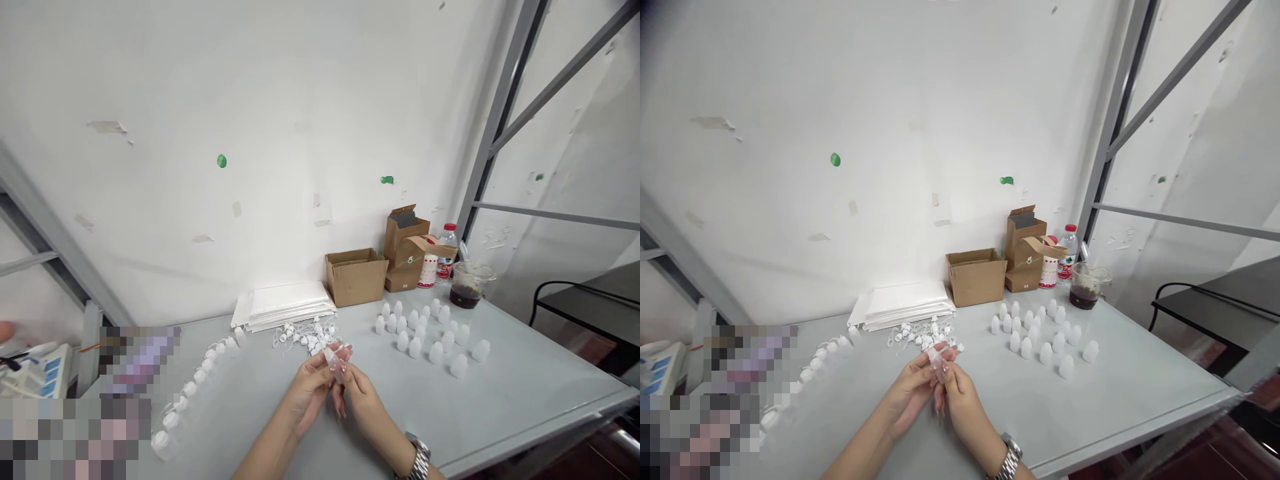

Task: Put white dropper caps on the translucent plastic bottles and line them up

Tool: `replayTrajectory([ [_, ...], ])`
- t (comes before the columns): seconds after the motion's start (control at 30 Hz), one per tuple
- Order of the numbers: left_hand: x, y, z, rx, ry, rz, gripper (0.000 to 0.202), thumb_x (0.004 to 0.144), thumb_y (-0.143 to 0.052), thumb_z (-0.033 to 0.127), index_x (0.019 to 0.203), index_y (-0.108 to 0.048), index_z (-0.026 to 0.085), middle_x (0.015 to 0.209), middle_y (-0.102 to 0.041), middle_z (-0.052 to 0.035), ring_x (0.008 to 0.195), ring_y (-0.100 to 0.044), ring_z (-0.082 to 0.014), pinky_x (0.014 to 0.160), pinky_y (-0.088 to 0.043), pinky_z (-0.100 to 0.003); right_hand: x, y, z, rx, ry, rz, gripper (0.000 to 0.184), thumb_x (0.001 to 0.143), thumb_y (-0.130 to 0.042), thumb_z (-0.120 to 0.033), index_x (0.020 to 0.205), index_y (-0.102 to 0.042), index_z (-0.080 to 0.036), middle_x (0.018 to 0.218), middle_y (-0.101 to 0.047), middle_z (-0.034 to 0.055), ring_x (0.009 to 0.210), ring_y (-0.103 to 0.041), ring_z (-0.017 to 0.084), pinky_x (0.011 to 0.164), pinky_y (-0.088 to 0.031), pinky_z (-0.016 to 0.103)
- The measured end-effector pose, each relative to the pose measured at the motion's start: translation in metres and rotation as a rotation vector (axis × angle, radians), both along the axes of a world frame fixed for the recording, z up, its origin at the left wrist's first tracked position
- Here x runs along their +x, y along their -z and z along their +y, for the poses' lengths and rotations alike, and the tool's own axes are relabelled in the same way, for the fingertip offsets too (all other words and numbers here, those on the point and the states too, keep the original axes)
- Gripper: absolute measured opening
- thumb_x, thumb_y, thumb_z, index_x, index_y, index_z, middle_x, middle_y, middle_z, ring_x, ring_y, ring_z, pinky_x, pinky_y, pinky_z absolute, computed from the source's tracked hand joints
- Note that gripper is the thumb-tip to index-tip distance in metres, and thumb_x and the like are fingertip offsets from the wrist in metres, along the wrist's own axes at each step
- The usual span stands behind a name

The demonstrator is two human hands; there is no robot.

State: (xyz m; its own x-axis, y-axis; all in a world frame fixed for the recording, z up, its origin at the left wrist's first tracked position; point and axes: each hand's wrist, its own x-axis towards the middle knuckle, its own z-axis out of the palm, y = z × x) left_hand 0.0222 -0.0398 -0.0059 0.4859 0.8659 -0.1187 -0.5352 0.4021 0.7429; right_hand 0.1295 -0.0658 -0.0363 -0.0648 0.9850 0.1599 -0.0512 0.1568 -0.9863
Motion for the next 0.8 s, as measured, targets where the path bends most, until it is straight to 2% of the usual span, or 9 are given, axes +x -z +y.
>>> replayTrajectory([
  [0.1,0.0,0.003,0.001,-0.01,-0.03,0.024,0.032,0.07,-0.064,0.029,0.099,-0.065,0.014,0.104,-0.066,-0.0134,0.112,-0.051,-0.0245,0.102,-0.028,-0.038,0.001,0.0,-0.002,0.014,0.078,-0.128,0.036,0.086,-0.033,-0.05,0.069,-0.045,-0.019,0.048,-0.043,-0.0058,0.044,-0.042,0.011,0.047,-0.036,0.022],
  [0.17,0.001,0.003,0.001,-0.008,-0.051,0.044,0.031,0.073,-0.062,0.031,0.098,-0.065,0.013,0.105,-0.066,-0.0138,0.11,-0.052,-0.0245,0.102,-0.029,-0.038,0.002,0.0,-0.003,0.05,0.13,-0.225,0.031,0.086,-0.037,-0.045,0.074,-0.048,-0.019,0.054,-0.047,-0.0038,0.05,-0.045,0.012,0.051,-0.037,0.023],
  [0.4,-0.001,-0.006,-0.003,0.005,-0.012,0.02,0.022,0.072,-0.062,0.018,0.093,-0.067,0.014,0.11,-0.064,-0.0119,0.115,-0.048,-0.0257,0.101,-0.031,-0.039,0.006,0.005,-0.005,0.154,0.213,-0.355,0.02,0.085,-0.042,-0.035,0.086,-0.054,-0.018,0.078,-0.06,0.0047,0.071,-0.053,0.017,0.065,-0.041,0.026],
  [0.53,-0.002,-0.006,-0.002,0.014,-0.005,0.026,0.026,0.07,-0.064,0.016,0.095,-0.067,0.015,0.113,-0.062,-0.0113,0.117,-0.046,-0.0256,0.102,-0.029,-0.039,0.006,0.007,-0.005,0.151,0.246,-0.35,0.017,0.083,-0.047,-0.034,0.083,-0.054,-0.019,0.077,-0.06,0.0048,0.069,-0.052,0.018,0.064,-0.041,0.027],
  [0.63,-0.005,-0.004,0.002,0.048,-0.01,0.052,0.027,0.067,-0.067,0.019,0.094,-0.067,0.014,0.115,-0.061,-0.0125,0.119,-0.043,-0.0259,0.103,-0.027,-0.038,0.006,0.003,-0.005,0.116,0.203,-0.31,0.019,0.082,-0.048,-0.036,0.083,-0.055,-0.019,0.072,-0.059,0.0031,0.067,-0.052,0.017,0.063,-0.04,0.026],
  [0.8,-0.01,-0.004,0.006,0.047,-0.04,0.058,0.032,0.069,-0.066,0.027,0.099,-0.065,0.014,0.113,-0.061,-0.0144,0.119,-0.043,-0.028,0.102,-0.027,-0.043,0.006,-0.007,-0.005,0.122,0.077,-0.172,0.023,0.083,-0.047,-0.036,0.092,-0.059,-0.018,0.079,-0.062,0.0038,0.073,-0.053,0.018,0.07,-0.041,0.027],
])
